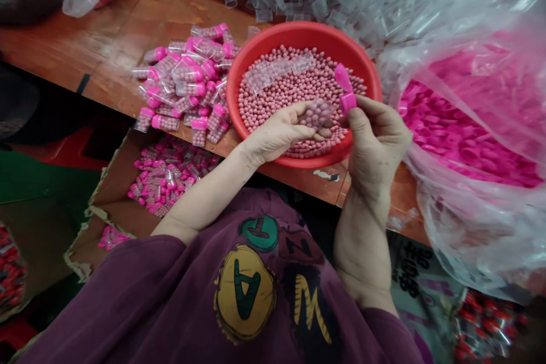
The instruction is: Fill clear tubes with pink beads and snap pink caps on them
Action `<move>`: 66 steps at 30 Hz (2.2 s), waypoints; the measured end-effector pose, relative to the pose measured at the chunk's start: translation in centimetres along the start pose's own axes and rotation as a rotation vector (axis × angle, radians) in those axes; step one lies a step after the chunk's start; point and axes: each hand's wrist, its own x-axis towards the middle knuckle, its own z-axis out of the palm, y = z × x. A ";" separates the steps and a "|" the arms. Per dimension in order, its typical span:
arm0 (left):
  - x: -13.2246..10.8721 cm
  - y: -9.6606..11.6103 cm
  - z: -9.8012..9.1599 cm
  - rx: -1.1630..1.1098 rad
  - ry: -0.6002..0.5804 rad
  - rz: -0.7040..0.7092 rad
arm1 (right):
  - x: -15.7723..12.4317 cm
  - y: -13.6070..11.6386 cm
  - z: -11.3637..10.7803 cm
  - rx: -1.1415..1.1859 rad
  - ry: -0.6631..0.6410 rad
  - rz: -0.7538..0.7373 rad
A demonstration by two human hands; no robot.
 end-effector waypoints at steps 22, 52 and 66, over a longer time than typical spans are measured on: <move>-0.3 1.6 1.1 -0.004 0.033 -0.199 | 1.2 -1.2 -1.4 -0.256 -0.279 -0.180; -0.2 0.4 1.6 0.056 0.156 -0.122 | -0.2 -1.8 -0.8 -0.374 -0.317 -0.274; -0.5 0.6 0.8 0.144 -0.075 -0.175 | 3.1 -0.5 1.1 -0.001 -0.417 0.136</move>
